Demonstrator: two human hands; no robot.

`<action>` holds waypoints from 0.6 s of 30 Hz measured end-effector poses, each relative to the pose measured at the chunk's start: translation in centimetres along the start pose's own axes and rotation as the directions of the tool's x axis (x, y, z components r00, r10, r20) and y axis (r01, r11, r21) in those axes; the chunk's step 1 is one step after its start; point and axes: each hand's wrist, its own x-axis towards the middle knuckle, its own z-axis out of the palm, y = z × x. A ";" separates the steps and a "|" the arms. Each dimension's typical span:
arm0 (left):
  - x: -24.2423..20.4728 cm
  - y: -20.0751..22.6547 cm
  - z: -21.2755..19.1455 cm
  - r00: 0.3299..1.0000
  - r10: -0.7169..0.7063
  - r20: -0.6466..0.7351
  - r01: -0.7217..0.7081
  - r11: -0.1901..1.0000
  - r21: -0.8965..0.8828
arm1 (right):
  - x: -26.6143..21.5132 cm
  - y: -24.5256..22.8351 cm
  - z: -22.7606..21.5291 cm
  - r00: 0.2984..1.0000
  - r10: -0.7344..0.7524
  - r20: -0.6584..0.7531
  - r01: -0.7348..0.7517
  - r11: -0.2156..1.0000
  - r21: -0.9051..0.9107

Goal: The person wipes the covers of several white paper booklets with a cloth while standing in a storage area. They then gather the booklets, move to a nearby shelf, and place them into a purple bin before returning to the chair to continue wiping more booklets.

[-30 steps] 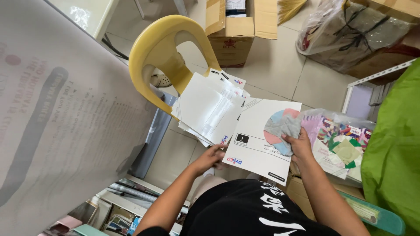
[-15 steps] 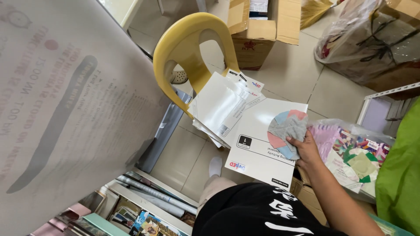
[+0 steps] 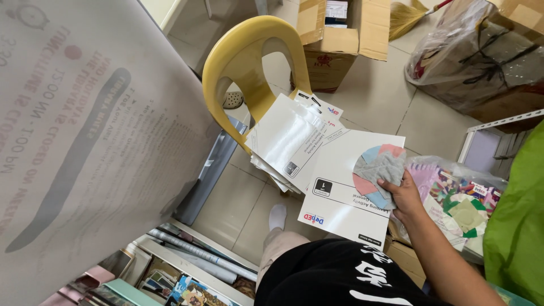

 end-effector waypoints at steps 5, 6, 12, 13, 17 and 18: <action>1.3 0.6 -1.9 0.998 -0.056 -0.006 0.056 0.998 -0.015 | -0.7 0.0 0.4 0.999 0.036 -0.036 -0.034 0.999 0.042; 0.7 0.5 -1.1 0.998 -0.067 -0.005 0.067 0.998 -0.019 | -0.6 0.4 0.0 1.000 0.020 -0.024 -0.019 0.999 0.048; 1.3 -1.9 2.5 0.989 -0.145 -0.008 0.145 0.988 -0.048 | -0.1 1.9 -1.2 0.999 0.021 -0.038 -0.019 0.998 0.053; 1.8 -2.3 3.1 0.987 -0.160 -0.012 0.159 0.986 -0.054 | 0.0 2.0 -1.2 0.999 0.030 -0.043 -0.028 0.998 0.055; 4.9 -4.2 4.8 0.977 -0.212 -0.025 0.210 0.975 -0.078 | 0.2 2.6 -1.4 0.999 0.018 -0.038 -0.016 0.998 0.058; 5.8 -4.6 5.1 0.974 -0.224 -0.027 0.221 0.972 -0.084 | 0.3 2.6 -1.3 0.999 0.020 -0.040 -0.017 0.998 0.068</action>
